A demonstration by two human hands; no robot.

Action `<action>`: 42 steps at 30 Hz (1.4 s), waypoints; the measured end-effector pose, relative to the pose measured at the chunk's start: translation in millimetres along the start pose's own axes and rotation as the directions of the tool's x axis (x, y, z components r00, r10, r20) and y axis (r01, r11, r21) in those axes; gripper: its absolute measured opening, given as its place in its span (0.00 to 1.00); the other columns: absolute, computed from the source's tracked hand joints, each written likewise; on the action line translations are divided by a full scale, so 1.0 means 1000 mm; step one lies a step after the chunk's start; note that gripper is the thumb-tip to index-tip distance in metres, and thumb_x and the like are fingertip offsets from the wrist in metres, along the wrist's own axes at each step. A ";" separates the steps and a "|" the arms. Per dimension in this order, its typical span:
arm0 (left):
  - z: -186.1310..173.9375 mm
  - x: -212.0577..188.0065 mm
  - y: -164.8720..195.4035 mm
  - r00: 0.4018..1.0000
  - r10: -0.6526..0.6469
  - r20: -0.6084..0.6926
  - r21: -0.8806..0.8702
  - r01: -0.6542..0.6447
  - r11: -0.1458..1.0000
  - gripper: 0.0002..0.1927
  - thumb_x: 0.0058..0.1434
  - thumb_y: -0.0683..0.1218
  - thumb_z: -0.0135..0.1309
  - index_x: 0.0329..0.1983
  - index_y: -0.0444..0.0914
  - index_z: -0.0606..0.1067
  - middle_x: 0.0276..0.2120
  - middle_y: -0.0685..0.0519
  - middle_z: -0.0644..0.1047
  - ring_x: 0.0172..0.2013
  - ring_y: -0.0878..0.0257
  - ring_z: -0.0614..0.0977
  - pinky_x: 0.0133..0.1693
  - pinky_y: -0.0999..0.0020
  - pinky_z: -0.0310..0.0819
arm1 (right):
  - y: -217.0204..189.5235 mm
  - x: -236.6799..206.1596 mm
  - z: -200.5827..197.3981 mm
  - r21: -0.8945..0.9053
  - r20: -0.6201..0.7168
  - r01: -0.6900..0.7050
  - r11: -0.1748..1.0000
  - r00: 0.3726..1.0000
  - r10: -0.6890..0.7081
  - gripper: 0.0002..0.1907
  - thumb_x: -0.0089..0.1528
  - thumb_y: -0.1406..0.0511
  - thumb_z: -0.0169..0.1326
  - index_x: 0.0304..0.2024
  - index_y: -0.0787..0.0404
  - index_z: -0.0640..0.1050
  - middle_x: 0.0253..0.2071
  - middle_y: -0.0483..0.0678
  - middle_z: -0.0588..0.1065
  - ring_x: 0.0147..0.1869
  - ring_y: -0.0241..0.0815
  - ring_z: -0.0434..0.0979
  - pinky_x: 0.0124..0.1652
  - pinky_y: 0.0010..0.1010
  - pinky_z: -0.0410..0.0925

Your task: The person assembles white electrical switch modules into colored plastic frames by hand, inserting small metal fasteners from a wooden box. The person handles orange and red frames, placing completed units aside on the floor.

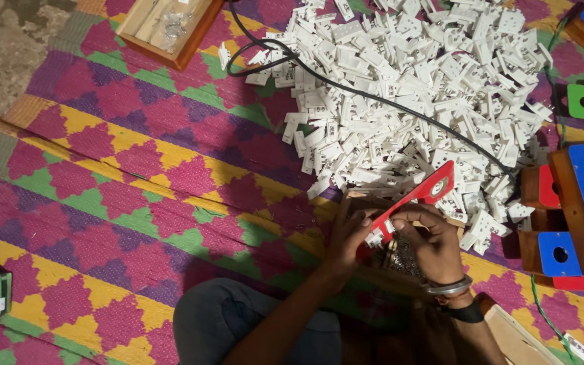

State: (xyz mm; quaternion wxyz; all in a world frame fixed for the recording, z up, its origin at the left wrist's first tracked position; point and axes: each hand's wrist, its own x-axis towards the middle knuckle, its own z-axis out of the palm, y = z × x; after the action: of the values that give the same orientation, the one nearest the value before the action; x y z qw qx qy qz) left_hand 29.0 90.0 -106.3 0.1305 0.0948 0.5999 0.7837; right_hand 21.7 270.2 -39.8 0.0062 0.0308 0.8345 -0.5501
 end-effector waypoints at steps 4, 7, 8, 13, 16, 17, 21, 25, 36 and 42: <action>0.008 0.002 0.004 0.976 -0.205 -0.078 -0.421 0.154 0.894 0.34 0.72 0.51 0.49 0.77 0.54 0.48 0.66 0.35 0.66 0.66 0.57 0.69 0.66 0.63 0.59 | 0.003 -0.003 0.005 0.038 -0.039 -0.051 0.998 0.998 0.053 0.05 0.62 0.70 0.61 0.40 0.64 0.83 0.40 0.45 0.78 0.43 0.34 0.76 0.43 0.25 0.70; 0.008 0.002 0.010 0.971 -0.188 -0.149 -0.099 0.174 0.980 0.22 0.71 0.55 0.47 0.58 0.35 0.75 0.70 0.49 0.60 0.63 0.57 0.72 0.61 0.63 0.65 | 0.008 -0.005 0.012 -0.002 -0.105 0.014 1.000 0.994 -0.014 0.04 0.62 0.71 0.61 0.40 0.65 0.82 0.41 0.44 0.78 0.45 0.34 0.76 0.46 0.25 0.69; 0.008 0.002 0.012 0.971 -0.199 -0.133 -0.133 0.182 0.974 0.22 0.71 0.55 0.47 0.58 0.36 0.75 0.67 0.48 0.64 0.62 0.56 0.72 0.62 0.63 0.65 | 0.010 -0.006 0.014 -0.035 -0.126 0.058 0.998 0.990 -0.062 0.04 0.62 0.72 0.61 0.39 0.65 0.82 0.41 0.44 0.78 0.46 0.34 0.77 0.47 0.25 0.68; 0.009 -0.003 0.015 0.979 -0.047 -0.197 0.186 0.084 0.979 0.22 0.73 0.54 0.43 0.58 0.37 0.77 0.61 0.47 0.72 0.69 0.59 0.63 0.64 0.64 0.61 | 0.020 -0.007 0.018 0.391 -0.110 -0.085 0.917 0.984 0.138 0.04 0.62 0.74 0.59 0.40 0.64 0.79 0.42 0.45 0.78 0.47 0.33 0.76 0.49 0.23 0.69; 0.012 -0.005 0.012 0.978 0.110 -0.177 0.430 -0.024 0.903 0.21 0.77 0.53 0.40 0.59 0.38 0.79 0.58 0.49 0.78 0.67 0.57 0.65 0.67 0.63 0.57 | 0.026 -0.005 0.018 0.350 -0.125 -0.122 0.929 0.976 0.175 0.06 0.61 0.75 0.60 0.38 0.65 0.77 0.38 0.46 0.76 0.42 0.33 0.74 0.43 0.24 0.67; 0.014 -0.006 0.011 0.985 -0.024 -0.170 0.181 0.055 0.982 0.21 0.76 0.53 0.41 0.60 0.38 0.76 0.56 0.50 0.77 0.63 0.59 0.68 0.64 0.65 0.59 | 0.027 -0.005 0.018 0.292 -0.140 -0.131 0.948 0.974 0.178 0.07 0.61 0.75 0.62 0.37 0.65 0.76 0.37 0.46 0.75 0.39 0.33 0.72 0.40 0.25 0.66; 0.016 -0.007 0.011 0.963 -0.265 -0.041 -0.303 0.241 0.922 0.22 0.74 0.54 0.42 0.62 0.36 0.71 0.52 0.52 0.75 0.54 0.64 0.73 0.58 0.68 0.64 | 0.029 -0.004 0.018 0.445 -0.181 -0.061 0.894 0.971 0.156 0.07 0.64 0.75 0.59 0.39 0.63 0.73 0.36 0.43 0.74 0.40 0.32 0.73 0.43 0.23 0.69; 0.017 -0.007 0.018 0.960 -0.278 -0.034 -0.346 0.250 0.904 0.22 0.74 0.55 0.43 0.63 0.36 0.70 0.51 0.54 0.75 0.53 0.66 0.73 0.58 0.69 0.64 | 0.027 -0.005 0.019 0.426 -0.202 -0.019 0.905 0.972 0.116 0.09 0.64 0.77 0.58 0.41 0.62 0.72 0.37 0.43 0.73 0.42 0.32 0.72 0.43 0.23 0.68; 0.016 -0.005 0.040 0.985 -0.173 -0.017 -0.156 0.168 0.973 0.21 0.76 0.52 0.41 0.62 0.35 0.72 0.48 0.51 0.76 0.48 0.64 0.73 0.54 0.67 0.66 | 0.024 -0.005 0.019 0.546 -0.214 0.061 0.836 0.974 0.069 0.15 0.61 0.77 0.56 0.45 0.59 0.68 0.41 0.45 0.73 0.46 0.36 0.74 0.45 0.29 0.71; -0.005 -0.005 0.065 0.864 0.471 0.180 0.695 -0.450 0.560 0.20 0.68 0.52 0.52 0.62 0.43 0.74 0.61 0.44 0.73 0.61 0.47 0.74 0.74 0.42 0.50 | 0.008 -0.008 -0.006 0.671 -0.198 -0.053 0.740 0.948 0.248 0.08 0.70 0.69 0.51 0.51 0.64 0.74 0.43 0.49 0.76 0.45 0.42 0.79 0.44 0.34 0.75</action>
State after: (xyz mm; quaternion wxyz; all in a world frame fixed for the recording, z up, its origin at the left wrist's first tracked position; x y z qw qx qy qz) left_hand 26.4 67.6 -44.5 -0.1338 0.2804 0.8123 0.4936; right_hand 30.3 278.4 -43.9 -0.0758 0.1749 0.5747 -0.7959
